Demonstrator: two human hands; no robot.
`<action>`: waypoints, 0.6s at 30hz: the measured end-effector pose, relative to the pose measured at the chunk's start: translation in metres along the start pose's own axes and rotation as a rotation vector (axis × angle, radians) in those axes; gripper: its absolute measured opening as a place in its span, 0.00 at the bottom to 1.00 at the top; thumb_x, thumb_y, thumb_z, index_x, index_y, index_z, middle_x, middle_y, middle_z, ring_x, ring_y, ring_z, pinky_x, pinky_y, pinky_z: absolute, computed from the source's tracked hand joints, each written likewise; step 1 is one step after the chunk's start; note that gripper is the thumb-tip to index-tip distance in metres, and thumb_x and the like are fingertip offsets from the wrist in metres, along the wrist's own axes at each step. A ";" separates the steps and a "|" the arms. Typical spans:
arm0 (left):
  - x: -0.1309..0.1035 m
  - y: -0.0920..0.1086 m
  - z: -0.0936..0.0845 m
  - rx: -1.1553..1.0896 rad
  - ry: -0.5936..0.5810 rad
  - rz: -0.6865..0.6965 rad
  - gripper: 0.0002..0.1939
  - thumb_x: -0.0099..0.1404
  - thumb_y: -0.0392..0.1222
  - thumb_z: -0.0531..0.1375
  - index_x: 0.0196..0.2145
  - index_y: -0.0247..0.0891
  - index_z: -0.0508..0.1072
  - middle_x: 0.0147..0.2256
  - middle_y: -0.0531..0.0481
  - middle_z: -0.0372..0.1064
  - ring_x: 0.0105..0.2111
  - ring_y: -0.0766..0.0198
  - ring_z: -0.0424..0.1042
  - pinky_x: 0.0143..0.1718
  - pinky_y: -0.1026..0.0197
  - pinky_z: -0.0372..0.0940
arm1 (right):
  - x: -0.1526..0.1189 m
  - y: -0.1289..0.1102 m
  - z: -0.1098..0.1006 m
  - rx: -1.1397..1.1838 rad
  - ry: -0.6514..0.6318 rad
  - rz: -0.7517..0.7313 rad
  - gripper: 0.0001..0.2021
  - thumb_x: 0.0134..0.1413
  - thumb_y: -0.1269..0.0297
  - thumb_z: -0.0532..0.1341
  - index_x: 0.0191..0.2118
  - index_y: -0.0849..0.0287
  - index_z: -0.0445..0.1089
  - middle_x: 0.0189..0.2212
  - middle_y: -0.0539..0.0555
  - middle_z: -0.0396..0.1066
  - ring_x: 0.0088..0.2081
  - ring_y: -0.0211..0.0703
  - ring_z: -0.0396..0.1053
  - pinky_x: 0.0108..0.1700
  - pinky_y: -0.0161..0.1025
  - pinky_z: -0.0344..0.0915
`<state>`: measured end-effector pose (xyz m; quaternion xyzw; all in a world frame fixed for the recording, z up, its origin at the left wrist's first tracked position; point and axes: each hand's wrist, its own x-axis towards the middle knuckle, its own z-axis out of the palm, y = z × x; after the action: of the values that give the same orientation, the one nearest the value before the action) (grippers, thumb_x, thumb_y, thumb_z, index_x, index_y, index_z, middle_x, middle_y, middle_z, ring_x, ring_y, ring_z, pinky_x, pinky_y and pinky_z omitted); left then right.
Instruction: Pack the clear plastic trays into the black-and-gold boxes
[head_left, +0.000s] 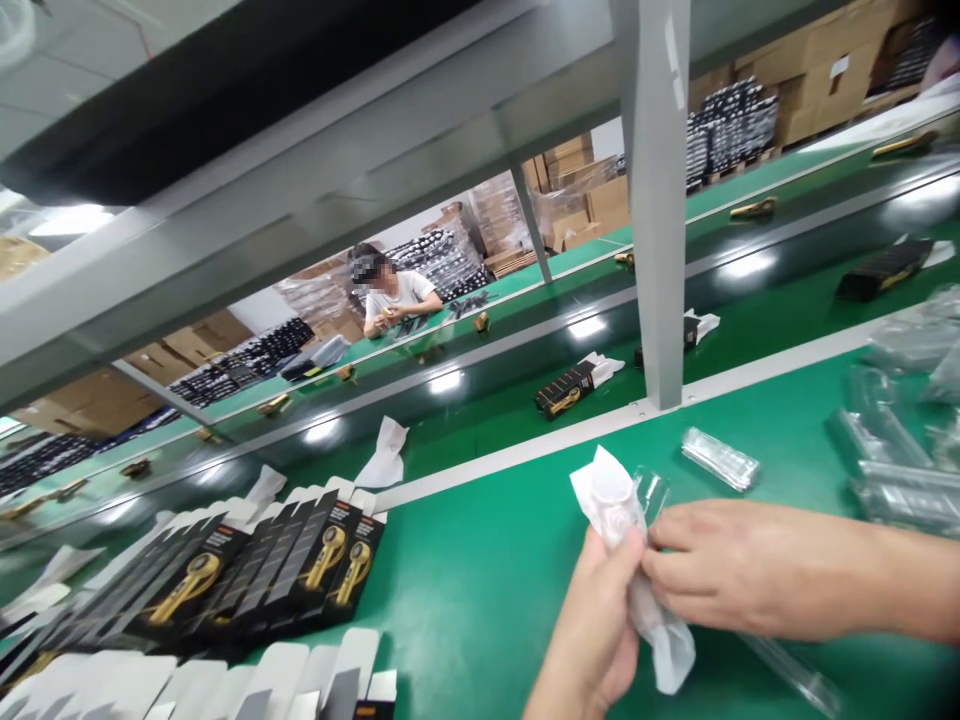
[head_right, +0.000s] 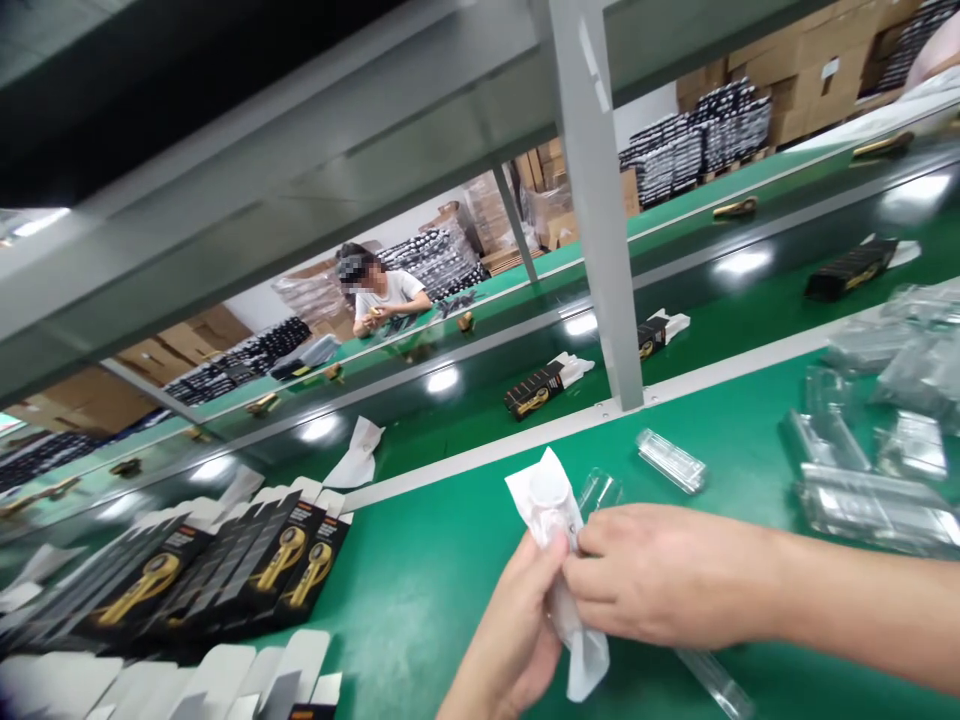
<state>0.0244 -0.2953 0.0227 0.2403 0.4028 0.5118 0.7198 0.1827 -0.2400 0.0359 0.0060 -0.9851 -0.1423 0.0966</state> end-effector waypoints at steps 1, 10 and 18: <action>-0.001 -0.003 0.000 -0.003 0.001 -0.001 0.23 0.61 0.44 0.61 0.54 0.38 0.64 0.48 0.44 0.70 0.45 0.60 0.71 0.47 0.61 0.63 | -0.002 -0.003 -0.001 0.013 -0.004 0.007 0.05 0.55 0.73 0.57 0.32 0.57 0.69 0.30 0.48 0.68 0.33 0.43 0.63 0.36 0.42 0.63; -0.003 -0.019 -0.004 -0.147 0.157 0.119 0.17 0.59 0.40 0.61 0.46 0.33 0.68 0.40 0.44 0.71 0.41 0.58 0.72 0.44 0.58 0.64 | -0.015 -0.010 -0.003 0.709 0.364 0.873 0.13 0.64 0.62 0.50 0.51 0.51 0.66 0.47 0.53 0.71 0.48 0.45 0.69 0.47 0.40 0.69; -0.043 -0.013 -0.001 0.213 0.176 0.339 0.26 0.63 0.46 0.57 0.58 0.41 0.60 0.56 0.43 0.62 0.57 0.55 0.61 0.56 0.56 0.57 | 0.015 -0.045 0.037 1.198 0.239 1.032 0.26 0.58 0.44 0.52 0.58 0.50 0.61 0.57 0.57 0.63 0.57 0.56 0.61 0.55 0.46 0.64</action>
<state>0.0242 -0.3404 0.0264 0.3337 0.4696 0.5992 0.5560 0.1599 -0.2732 -0.0087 -0.3846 -0.7554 0.4753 0.2356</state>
